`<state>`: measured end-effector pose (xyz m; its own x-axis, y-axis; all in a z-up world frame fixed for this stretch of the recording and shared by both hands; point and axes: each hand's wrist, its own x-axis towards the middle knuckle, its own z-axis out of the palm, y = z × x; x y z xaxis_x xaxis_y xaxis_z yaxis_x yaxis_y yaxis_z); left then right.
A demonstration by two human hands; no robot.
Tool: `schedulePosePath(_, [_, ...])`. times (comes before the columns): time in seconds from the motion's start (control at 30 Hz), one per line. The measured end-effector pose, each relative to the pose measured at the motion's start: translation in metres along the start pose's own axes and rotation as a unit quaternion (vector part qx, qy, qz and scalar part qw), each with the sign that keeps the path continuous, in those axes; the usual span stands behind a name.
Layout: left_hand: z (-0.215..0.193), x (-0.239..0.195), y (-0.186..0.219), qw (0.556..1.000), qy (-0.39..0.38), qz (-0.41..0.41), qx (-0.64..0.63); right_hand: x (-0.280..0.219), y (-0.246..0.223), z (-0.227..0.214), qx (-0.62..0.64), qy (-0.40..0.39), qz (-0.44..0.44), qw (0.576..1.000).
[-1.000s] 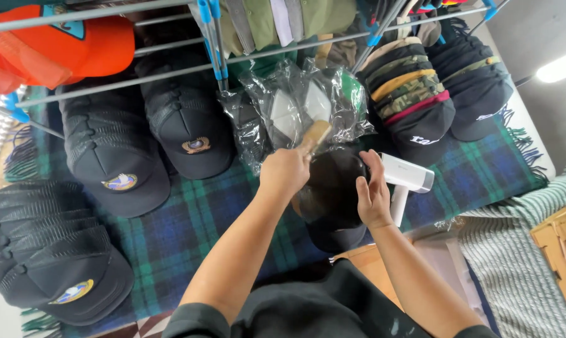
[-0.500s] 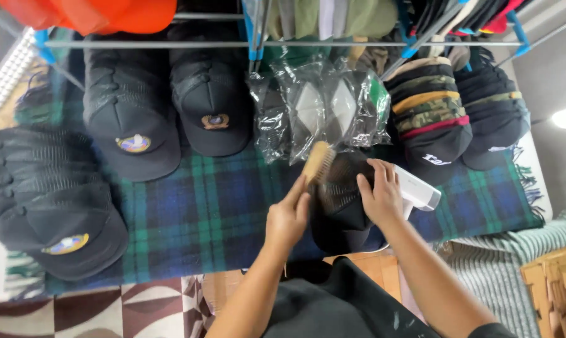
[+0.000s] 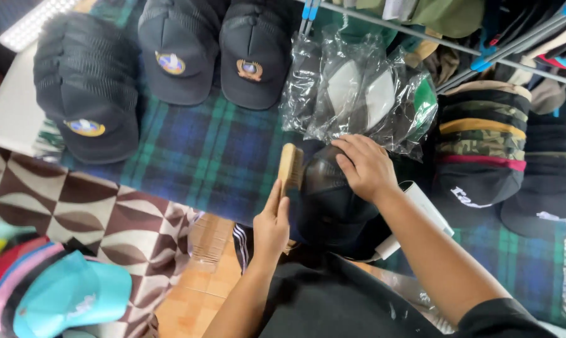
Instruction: The person cleans a black cap by brushing it with a wooden brush and applying heat with a hair dryer. They repeatedly brush the cap's surface, flip it over, and use the hair dryer on different sections while holding the cap on a plaid-covered table.
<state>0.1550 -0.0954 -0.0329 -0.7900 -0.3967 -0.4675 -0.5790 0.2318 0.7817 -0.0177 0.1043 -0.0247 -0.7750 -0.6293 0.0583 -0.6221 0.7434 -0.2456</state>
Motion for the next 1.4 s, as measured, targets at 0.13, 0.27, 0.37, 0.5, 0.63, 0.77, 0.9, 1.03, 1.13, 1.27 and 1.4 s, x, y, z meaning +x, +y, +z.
schedulePosePath(0.13, [0.059,-0.053,-0.006,0.984,0.124,0.056,-0.119,0.005,0.009,0.007,-0.011,0.022,0.007,1.0])
schedulePosePath(0.27, [0.082,-0.056,-0.043,0.986,0.126,-0.109,0.0,-0.001,0.008,0.002,0.002,0.028,-0.007,1.0])
schedulePosePath(0.37, [0.069,-0.104,0.013,0.971,0.172,-0.152,-0.068,0.001,0.006,-0.001,0.016,-0.03,0.029,0.999])
schedulePosePath(0.5, [0.114,-0.102,-0.023,0.986,0.136,-0.077,-0.055,-0.001,0.007,-0.003,0.015,-0.064,0.036,0.997])
schedulePosePath(0.63, [0.091,-0.103,-0.02,0.963,0.191,-0.178,-0.064,0.003,0.007,-0.007,0.006,-0.059,0.03,0.998])
schedulePosePath(0.77, [0.128,-0.124,-0.056,0.977,0.199,-0.063,-0.042,-0.001,0.001,-0.018,0.018,-0.079,0.037,0.996])
schedulePosePath(0.9, [0.206,-0.165,-0.131,0.981,0.036,0.099,0.161,0.004,-0.006,-0.028,0.076,-0.08,0.041,0.993])
schedulePosePath(1.03, [0.206,-0.162,-0.144,0.866,0.107,0.325,0.364,-0.002,-0.004,-0.026,0.071,-0.095,0.05,0.992])
schedulePosePath(1.13, [0.134,-0.119,-0.112,0.933,0.198,0.082,0.288,-0.002,0.0,-0.025,0.067,-0.079,0.041,0.994])
schedulePosePath(1.27, [0.052,-0.079,-0.087,0.906,0.395,-0.151,0.032,0.0,-0.002,-0.024,0.068,-0.07,0.04,0.994])
schedulePosePath(1.4, [0.086,-0.111,-0.039,0.932,0.271,-0.236,-0.054,-0.003,-0.003,-0.025,0.08,-0.083,0.049,0.992])
